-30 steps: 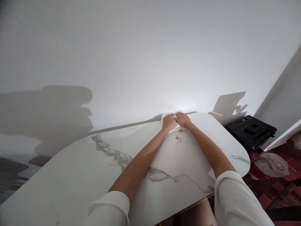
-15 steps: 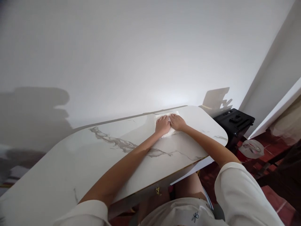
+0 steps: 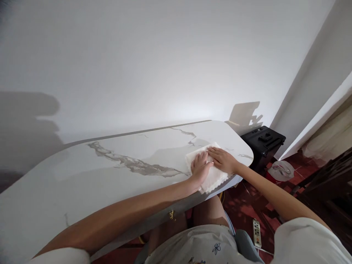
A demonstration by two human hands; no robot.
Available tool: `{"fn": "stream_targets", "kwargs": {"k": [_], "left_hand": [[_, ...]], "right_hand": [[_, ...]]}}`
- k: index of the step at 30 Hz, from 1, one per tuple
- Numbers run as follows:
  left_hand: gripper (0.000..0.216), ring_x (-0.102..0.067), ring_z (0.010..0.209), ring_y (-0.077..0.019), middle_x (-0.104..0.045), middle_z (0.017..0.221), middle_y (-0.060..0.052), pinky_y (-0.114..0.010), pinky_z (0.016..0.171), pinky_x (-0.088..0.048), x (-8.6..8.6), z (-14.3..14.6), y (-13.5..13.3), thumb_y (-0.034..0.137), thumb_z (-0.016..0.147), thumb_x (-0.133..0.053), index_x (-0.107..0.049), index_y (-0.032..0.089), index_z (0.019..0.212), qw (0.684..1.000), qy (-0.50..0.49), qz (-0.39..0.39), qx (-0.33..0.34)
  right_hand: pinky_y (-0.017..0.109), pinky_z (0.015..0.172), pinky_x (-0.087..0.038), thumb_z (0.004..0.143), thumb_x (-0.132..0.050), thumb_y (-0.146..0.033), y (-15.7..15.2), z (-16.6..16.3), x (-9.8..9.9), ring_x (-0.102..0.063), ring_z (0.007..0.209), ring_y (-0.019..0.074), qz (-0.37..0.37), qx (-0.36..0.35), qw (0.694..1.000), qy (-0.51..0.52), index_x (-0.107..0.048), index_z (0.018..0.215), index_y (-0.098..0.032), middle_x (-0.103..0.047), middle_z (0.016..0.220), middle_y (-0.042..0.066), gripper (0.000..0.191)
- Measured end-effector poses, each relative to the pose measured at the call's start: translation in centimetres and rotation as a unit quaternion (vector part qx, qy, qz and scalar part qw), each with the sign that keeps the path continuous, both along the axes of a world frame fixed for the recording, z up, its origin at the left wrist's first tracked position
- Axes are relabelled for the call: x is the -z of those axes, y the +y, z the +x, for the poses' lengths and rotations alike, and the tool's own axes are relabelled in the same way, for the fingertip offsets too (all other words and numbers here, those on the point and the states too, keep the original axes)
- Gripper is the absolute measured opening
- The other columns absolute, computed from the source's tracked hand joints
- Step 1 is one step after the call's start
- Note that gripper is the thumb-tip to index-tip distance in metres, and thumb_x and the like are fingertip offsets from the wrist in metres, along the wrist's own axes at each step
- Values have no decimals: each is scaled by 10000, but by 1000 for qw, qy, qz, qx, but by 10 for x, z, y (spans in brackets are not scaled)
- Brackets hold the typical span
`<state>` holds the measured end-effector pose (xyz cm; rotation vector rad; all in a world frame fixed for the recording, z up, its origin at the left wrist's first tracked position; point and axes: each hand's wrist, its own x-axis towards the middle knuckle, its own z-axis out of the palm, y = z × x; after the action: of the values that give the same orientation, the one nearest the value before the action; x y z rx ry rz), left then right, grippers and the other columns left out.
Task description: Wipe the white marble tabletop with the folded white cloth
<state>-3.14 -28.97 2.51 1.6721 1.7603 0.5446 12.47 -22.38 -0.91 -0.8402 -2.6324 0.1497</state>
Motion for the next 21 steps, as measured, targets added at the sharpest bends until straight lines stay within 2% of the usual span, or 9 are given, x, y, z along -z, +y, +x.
{"fn": "stream_targets", "kwargs": {"k": [4,8,12,17,21], "left_hand": [[572,-79,1468,-183,-220,1576,-4,-366,1194,-74,1,18,32,332,900,-320,-318,207,1458,999,-33,5,8],[513,-173,1449,-167,-307,1546,-8,-348,1189,-114,5,20,86,299,909,-301,-378,229,1412,998,-16,53,-23],[448,-295,1397,-167,-430,1473,-5,-339,1168,-175,10,2,144,239,905,-304,-482,246,1316,992,19,121,-26],[380,-428,1276,-205,-566,1327,-55,-368,1094,-277,17,-30,204,185,893,-336,-551,205,1206,966,105,237,-5],[344,-474,1202,-240,-609,1238,-89,-394,1032,-322,20,-46,243,189,918,-317,-569,181,1153,954,151,259,-25]], "right_hand": [[492,1127,-325,986,-307,-440,33,21,3,-349,1373,265,-2,11,1000,11,-434,1427,-188,-412,1473,102,523],[494,1130,-317,977,-314,-416,85,15,6,-369,1362,270,2,58,998,0,-467,1404,-182,-450,1449,98,510],[476,1141,-297,970,-305,-346,139,-11,5,-365,1366,260,11,105,994,-19,-460,1405,-162,-444,1455,88,497],[455,1128,-309,949,-314,-273,199,-54,-3,-378,1358,252,5,153,987,-41,-466,1397,-160,-447,1457,75,487],[432,1119,-314,952,-337,-271,235,-79,-8,-384,1353,246,-14,168,985,-34,-491,1374,-149,-455,1453,78,466]]}}
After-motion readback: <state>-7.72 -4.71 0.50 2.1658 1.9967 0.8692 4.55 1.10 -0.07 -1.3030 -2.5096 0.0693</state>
